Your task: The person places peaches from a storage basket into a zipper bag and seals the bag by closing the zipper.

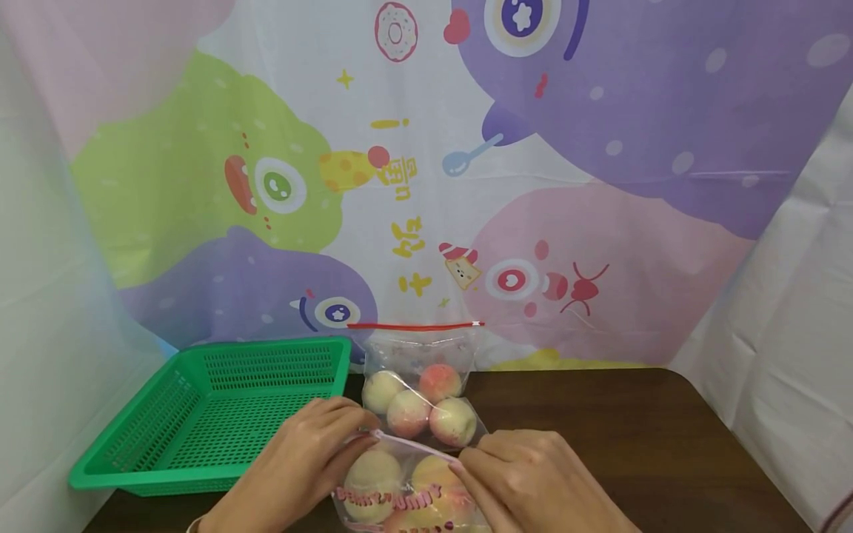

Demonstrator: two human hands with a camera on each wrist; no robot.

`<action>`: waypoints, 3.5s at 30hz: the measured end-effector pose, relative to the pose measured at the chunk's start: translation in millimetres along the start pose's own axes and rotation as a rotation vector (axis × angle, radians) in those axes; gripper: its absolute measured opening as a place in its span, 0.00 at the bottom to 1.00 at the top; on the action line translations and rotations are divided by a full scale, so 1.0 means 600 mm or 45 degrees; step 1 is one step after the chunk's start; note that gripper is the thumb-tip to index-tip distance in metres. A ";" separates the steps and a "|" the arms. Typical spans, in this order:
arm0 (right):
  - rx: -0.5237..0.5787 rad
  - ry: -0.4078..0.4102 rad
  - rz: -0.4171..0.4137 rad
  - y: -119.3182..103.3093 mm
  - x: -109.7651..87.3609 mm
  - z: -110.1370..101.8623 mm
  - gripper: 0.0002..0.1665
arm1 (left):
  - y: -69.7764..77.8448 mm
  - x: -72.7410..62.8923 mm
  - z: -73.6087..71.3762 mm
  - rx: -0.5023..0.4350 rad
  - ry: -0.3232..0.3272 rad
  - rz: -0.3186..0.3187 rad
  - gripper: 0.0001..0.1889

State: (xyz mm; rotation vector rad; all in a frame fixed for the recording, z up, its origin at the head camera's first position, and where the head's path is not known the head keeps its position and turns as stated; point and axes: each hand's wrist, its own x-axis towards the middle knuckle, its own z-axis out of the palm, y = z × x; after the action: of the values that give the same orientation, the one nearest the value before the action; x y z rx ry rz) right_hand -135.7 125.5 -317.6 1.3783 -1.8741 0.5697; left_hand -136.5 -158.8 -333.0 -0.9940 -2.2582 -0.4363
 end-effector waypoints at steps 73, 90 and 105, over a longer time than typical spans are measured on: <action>-0.003 -0.020 0.084 -0.003 0.001 -0.027 0.19 | -0.038 -0.007 -0.017 0.078 -0.115 -0.185 0.06; 0.038 -0.122 0.180 0.001 -0.010 -0.034 0.08 | -0.054 -0.012 -0.015 0.059 -0.147 -0.204 0.05; 0.024 -0.146 0.222 0.000 -0.009 -0.040 0.13 | -0.060 -0.014 -0.019 0.029 -0.155 -0.243 0.05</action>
State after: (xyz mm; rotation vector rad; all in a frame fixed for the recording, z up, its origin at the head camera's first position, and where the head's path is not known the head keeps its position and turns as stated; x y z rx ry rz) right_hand -127.8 146.0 -306.7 1.2919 -2.1006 0.6068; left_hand -154.3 -193.0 -331.5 -0.8164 -2.4737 -0.4398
